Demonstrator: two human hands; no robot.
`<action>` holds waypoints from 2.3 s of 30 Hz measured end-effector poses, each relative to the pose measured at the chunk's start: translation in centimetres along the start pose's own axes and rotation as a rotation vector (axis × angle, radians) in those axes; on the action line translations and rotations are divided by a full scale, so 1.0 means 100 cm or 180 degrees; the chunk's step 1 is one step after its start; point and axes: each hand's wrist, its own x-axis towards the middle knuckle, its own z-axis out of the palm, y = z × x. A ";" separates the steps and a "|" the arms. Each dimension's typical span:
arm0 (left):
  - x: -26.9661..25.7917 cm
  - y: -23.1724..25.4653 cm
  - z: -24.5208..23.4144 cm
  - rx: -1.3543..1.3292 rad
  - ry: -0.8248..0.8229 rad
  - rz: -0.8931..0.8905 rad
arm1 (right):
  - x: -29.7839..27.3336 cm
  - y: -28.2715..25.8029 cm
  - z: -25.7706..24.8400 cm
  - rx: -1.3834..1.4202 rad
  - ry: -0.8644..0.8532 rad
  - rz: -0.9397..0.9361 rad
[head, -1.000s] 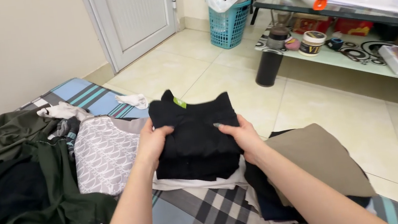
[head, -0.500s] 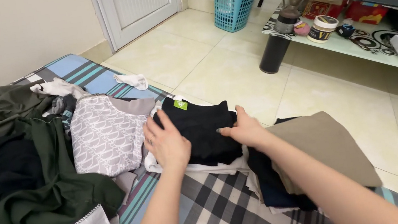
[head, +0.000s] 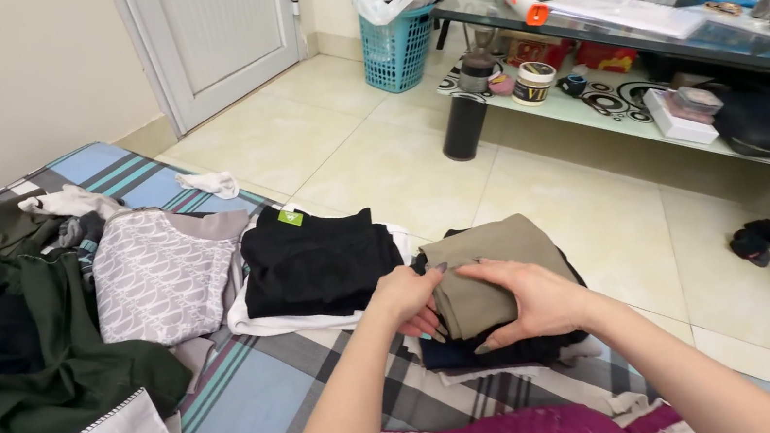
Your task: Folding and stacking various articles of clothing on a bed.
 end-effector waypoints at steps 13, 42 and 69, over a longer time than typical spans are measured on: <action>0.041 0.032 0.038 -0.1688 0.0905 0.0020 | 0.001 0.053 0.019 0.1472 0.0420 0.0904; 0.067 0.024 0.064 -0.2775 -0.0215 -0.0138 | -0.005 0.076 0.003 0.2866 0.0105 0.0221; -0.025 0.049 -0.106 -0.2444 -0.0408 0.0906 | 0.067 0.033 -0.002 0.5168 0.1458 0.0973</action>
